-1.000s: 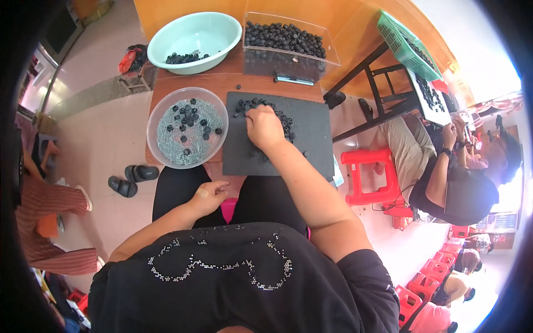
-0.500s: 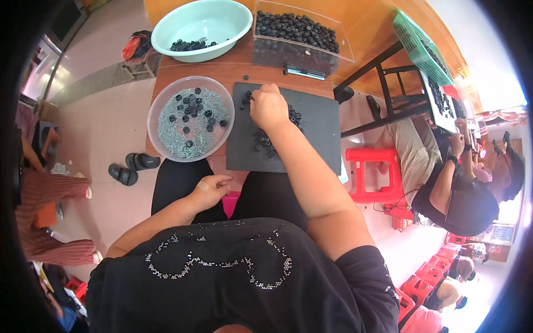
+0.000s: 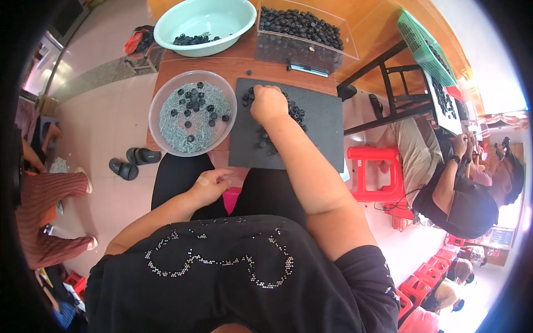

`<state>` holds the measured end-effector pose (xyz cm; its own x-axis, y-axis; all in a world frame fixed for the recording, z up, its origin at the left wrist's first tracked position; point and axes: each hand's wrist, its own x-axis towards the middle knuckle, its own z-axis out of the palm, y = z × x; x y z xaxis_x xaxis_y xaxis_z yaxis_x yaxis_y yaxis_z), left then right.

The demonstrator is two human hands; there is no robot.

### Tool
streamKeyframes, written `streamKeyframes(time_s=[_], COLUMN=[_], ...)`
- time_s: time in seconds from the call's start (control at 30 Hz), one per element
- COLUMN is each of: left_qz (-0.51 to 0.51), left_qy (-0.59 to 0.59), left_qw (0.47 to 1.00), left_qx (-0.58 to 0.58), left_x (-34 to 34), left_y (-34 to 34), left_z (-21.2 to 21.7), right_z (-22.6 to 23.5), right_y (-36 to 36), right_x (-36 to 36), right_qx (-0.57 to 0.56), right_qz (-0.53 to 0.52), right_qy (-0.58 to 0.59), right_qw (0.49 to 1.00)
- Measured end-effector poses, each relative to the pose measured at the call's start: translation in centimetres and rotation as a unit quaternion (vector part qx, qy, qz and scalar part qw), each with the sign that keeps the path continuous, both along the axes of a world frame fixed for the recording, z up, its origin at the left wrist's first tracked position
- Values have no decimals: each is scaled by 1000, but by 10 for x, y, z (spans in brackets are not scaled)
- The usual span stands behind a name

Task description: The person sorts small black plastic manufacturing components by hand, moving them from a pile into a clear plastic bowl.

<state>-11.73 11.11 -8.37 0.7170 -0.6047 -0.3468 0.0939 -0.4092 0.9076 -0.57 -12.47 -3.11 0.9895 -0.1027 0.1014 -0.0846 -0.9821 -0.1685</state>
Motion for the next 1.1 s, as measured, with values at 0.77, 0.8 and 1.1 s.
streamKeyframes(time_s=[0.77,0.8,1.1], left_qz=[-84,-101,63], left_qy=[-431,-432,-343], left_qw=[886,877,921], left_qx=[152,184,171], left_x=[124,124,153], left_y=[8,4,12], left_z=[39,46,52], right_z=[33,31,54], right_y=[9,-1,-17], right_x=[-124,-133,-190], right_qx=[492,580,757], right_qz=[-62,-65,-169], right_qy=[-68,-64,-40], right_qw=[866,810,630])
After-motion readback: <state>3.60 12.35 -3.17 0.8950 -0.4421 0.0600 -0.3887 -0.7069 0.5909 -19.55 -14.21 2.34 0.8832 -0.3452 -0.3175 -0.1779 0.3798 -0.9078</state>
